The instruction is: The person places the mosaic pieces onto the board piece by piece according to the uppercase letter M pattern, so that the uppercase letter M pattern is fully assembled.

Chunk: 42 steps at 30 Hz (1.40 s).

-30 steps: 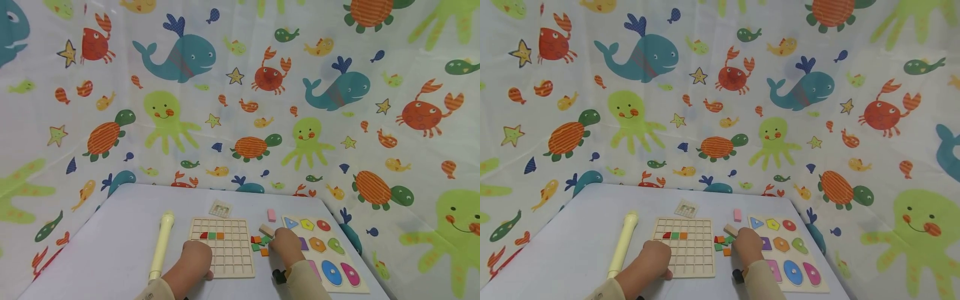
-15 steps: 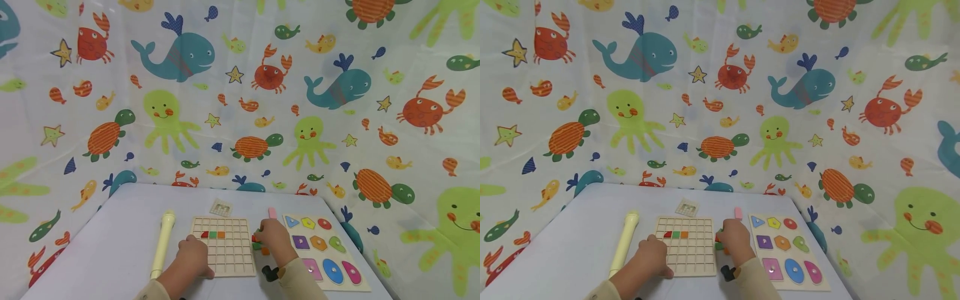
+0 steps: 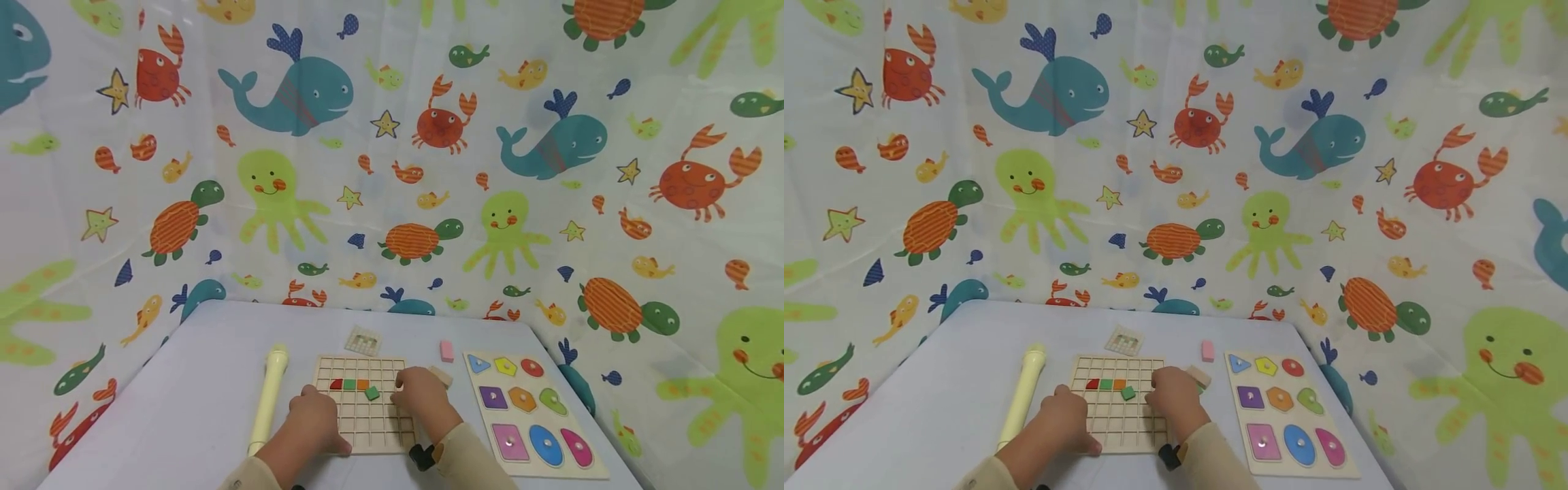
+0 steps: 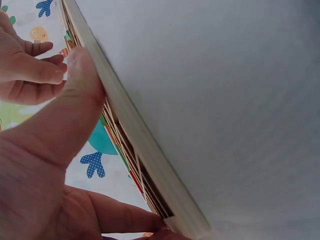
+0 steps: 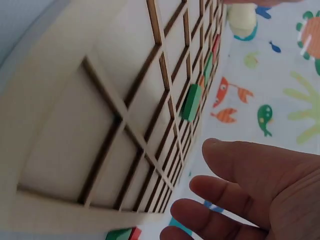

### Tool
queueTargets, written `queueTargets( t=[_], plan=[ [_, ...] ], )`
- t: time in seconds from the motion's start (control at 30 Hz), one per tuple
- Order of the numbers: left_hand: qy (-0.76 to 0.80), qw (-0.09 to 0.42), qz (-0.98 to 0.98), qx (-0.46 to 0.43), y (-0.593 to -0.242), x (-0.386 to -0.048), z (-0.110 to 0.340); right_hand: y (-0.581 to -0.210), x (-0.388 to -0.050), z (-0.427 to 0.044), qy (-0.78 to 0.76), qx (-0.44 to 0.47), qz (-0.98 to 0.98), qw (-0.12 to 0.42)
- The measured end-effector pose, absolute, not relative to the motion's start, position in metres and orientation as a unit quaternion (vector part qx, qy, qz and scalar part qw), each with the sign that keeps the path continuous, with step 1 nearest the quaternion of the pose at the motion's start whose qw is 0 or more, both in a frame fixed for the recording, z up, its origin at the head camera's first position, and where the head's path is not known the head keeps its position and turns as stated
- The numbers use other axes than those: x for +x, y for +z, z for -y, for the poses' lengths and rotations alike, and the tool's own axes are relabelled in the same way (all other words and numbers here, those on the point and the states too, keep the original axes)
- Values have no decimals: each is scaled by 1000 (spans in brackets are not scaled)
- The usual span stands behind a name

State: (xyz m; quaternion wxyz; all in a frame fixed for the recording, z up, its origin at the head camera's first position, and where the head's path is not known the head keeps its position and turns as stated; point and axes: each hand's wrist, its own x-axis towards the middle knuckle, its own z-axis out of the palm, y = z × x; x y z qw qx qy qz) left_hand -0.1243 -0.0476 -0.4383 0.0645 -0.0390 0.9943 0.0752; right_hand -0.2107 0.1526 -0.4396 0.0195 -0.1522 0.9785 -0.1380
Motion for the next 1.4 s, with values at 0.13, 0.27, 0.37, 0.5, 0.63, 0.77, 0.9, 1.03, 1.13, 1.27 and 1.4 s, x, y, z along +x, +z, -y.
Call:
queueTargets(
  t=[0.13,0.27,0.37,0.5,0.63,0.77,0.9,1.03,1.13,1.27,1.4],
  plan=[
    [70,61,-995,-40,-440,-124,48,-439,-209,-139,-148,-170,-974,26],
    [63,63,-995,-34,-441,-124,48,-440,-211,-124,-153,-176,-972,34],
    [56,69,-996,-31,-444,-125,47,-442,-212,-114,-156,-167,-972,45],
    [54,76,-995,-28,-446,-125,46,-450,-215,-107,-151,-155,-975,52],
    [46,73,-996,-21,-447,-123,46,-456,-219,-105,-126,-168,-977,35],
    [34,65,-997,-18,-447,-123,47,-455,-220,-103,-104,-182,-977,21],
    [29,61,-998,-17,-448,-125,50,-451,-221,-101,-92,-191,-977,25],
    [24,64,-998,-14,-448,-126,50,-449,-224,-104,-88,-192,-977,8],
    [28,63,-997,-17,-448,-127,51,-447,-228,-107,-88,-196,-977,-1],
    [22,69,-997,-15,-447,-126,50,-446,-233,-112,-112,-193,-975,14],
    [10,70,-997,-10,-447,-125,50,-447,-236,-115,-132,-183,-974,24]
  ],
)
